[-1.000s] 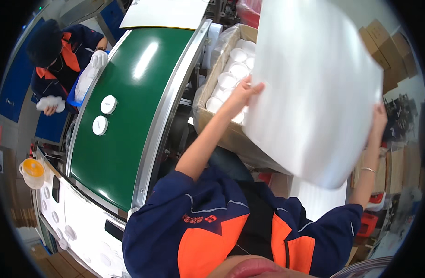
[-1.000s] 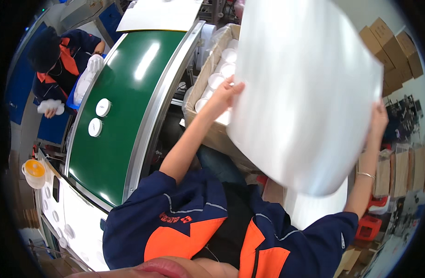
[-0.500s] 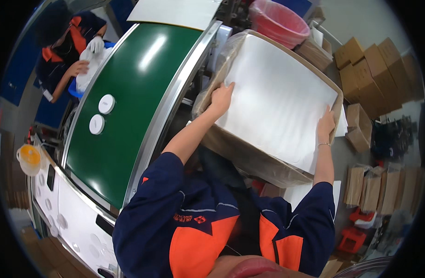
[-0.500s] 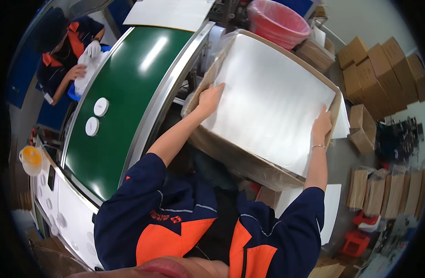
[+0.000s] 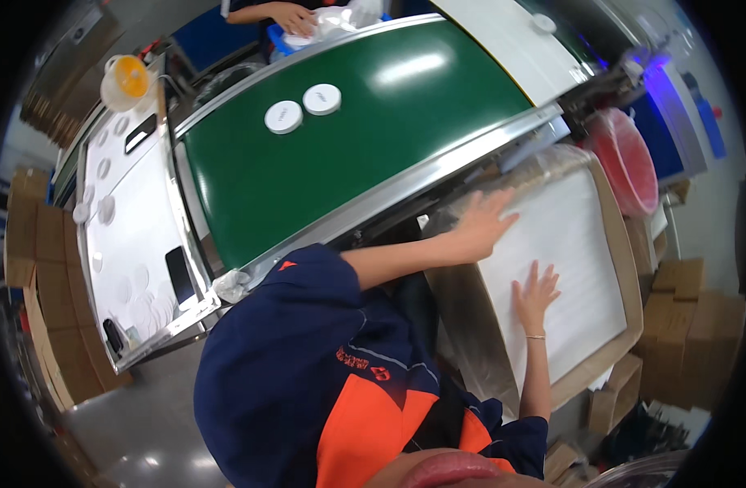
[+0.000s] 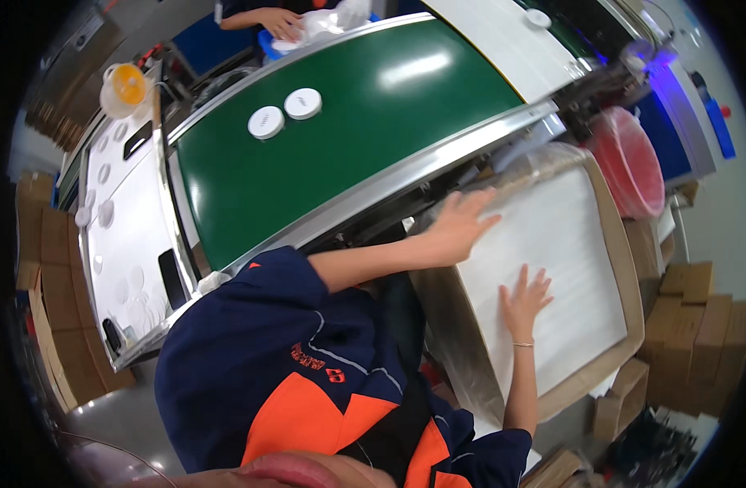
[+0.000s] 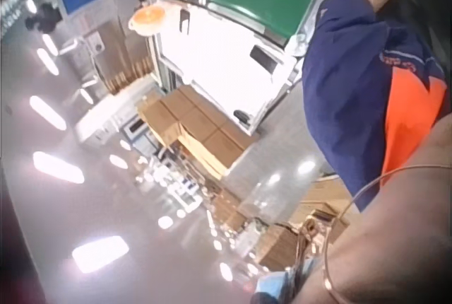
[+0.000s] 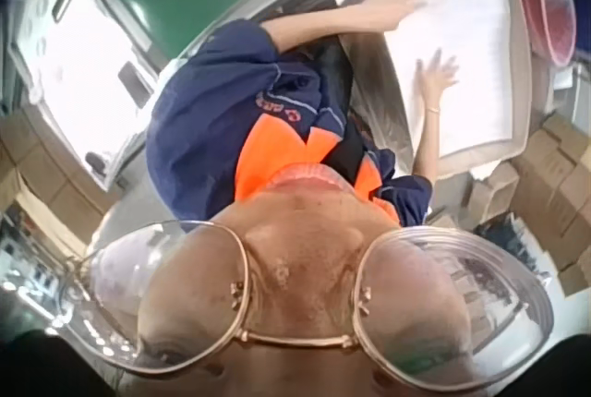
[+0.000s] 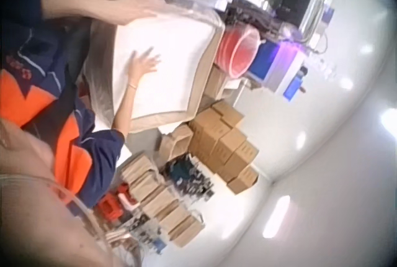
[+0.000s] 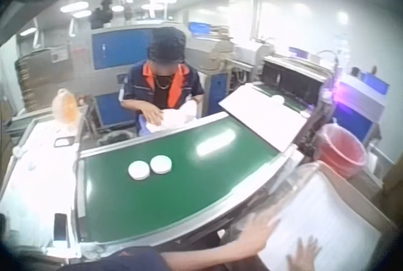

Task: The recorder is cleaning, inspecting, and packing white plastic lids into boxes on a factory assembly line.

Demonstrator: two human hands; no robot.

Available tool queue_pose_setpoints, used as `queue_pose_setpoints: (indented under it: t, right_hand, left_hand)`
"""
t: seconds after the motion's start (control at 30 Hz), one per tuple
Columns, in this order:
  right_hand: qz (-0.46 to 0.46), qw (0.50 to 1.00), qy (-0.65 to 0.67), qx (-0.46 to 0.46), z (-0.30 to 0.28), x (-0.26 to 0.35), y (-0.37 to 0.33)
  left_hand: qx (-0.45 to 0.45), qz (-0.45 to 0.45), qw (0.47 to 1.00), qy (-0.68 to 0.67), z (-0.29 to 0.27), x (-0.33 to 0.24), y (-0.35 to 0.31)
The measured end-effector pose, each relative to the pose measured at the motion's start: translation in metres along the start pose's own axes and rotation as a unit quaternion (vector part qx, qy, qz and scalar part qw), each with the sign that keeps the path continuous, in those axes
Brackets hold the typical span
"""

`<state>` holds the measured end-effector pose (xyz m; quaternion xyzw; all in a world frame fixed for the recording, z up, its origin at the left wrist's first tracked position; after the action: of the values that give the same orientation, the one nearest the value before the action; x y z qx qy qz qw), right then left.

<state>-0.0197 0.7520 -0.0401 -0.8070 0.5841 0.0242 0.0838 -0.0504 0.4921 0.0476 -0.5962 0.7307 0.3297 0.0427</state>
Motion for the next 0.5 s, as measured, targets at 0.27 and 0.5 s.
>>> queue_pose_setpoints:
  t: [0.27,0.5]
  right_hand:
    - [-0.080,0.986,0.014,-0.144,-0.023,0.049,0.139]
    - [0.099,0.992,0.062,-0.042,-0.042,-0.042,0.207]
  left_hand:
    - [-0.124,-0.469,0.833,0.265,-0.211,0.327,-0.054]
    - [0.022,-0.400,0.882,0.249,-0.209,0.360,-0.050]
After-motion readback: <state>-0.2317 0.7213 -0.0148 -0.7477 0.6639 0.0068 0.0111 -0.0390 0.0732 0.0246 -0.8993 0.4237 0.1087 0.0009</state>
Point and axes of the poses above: each hand's wrist, its own y-axis towards the middle knuckle, its own z-axis out of the palm, x = y × z, the point moved 7 cm from there along y, towards the middle knuckle, and after that the axes turned 14 degrees about -z, right-handed, at the moved point
